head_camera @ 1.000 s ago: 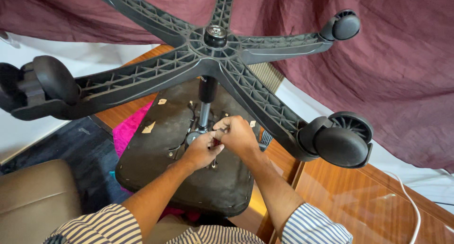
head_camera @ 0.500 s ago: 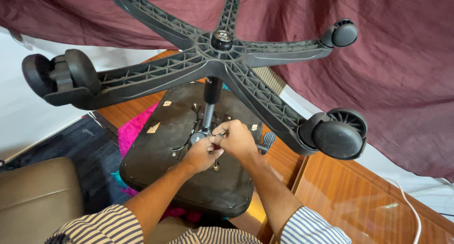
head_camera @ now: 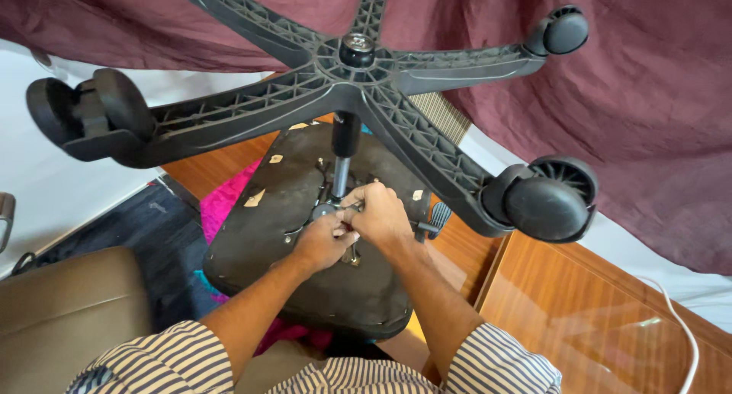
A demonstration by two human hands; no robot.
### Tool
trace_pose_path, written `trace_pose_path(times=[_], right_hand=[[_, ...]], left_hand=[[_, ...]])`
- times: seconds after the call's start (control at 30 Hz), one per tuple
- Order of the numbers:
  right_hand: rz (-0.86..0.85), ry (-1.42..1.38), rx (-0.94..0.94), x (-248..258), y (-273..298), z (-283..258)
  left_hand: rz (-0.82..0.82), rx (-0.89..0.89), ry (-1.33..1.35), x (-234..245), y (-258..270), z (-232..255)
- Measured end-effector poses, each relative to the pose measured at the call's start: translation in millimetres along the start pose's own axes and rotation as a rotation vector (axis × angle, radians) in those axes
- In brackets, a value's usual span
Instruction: The person works on an upside-down office chair base resting on a table, using a screwdriver to turn screws on the metal mounting plate beneath the gas cylinder. They reposition the chair base and continue driving screws by hand throughout the clip.
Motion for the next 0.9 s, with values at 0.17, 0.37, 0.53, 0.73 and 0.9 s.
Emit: trace_pose_path(times=[0.17, 0.37, 0.53, 0.73, 0.9], right_hand=[[0.015, -0.026, 0.001, 11, -1, 9], [0.026, -0.025, 0.072, 17, -1, 5], [0.041, -0.041, 0.074, 22, 1, -6], [0.068, 0.093, -0.224, 19, 6, 8], [0.026, -0.053, 0.123, 13, 4, -8]], left_hand=[[0.038, 0.054, -0.065, -7, -8, -6], [0.068, -0.011, -0.093, -7, -12, 4], [0.131, -0.042, -0.146, -2, -9, 14], [0.344, 0.068, -0.253, 9, 6, 13], [0.160, -0.033, -0.170, -5, -6, 19]])
Point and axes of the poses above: each hand's wrist, its own y-axis away from the middle knuckle, its own x-axis out of the back of the hand, z = x × y, the point moved 9 cm from there along -y, towards the middle knuckle, and after that the axes turned 2 degrees about z, right-handed, at the moved point
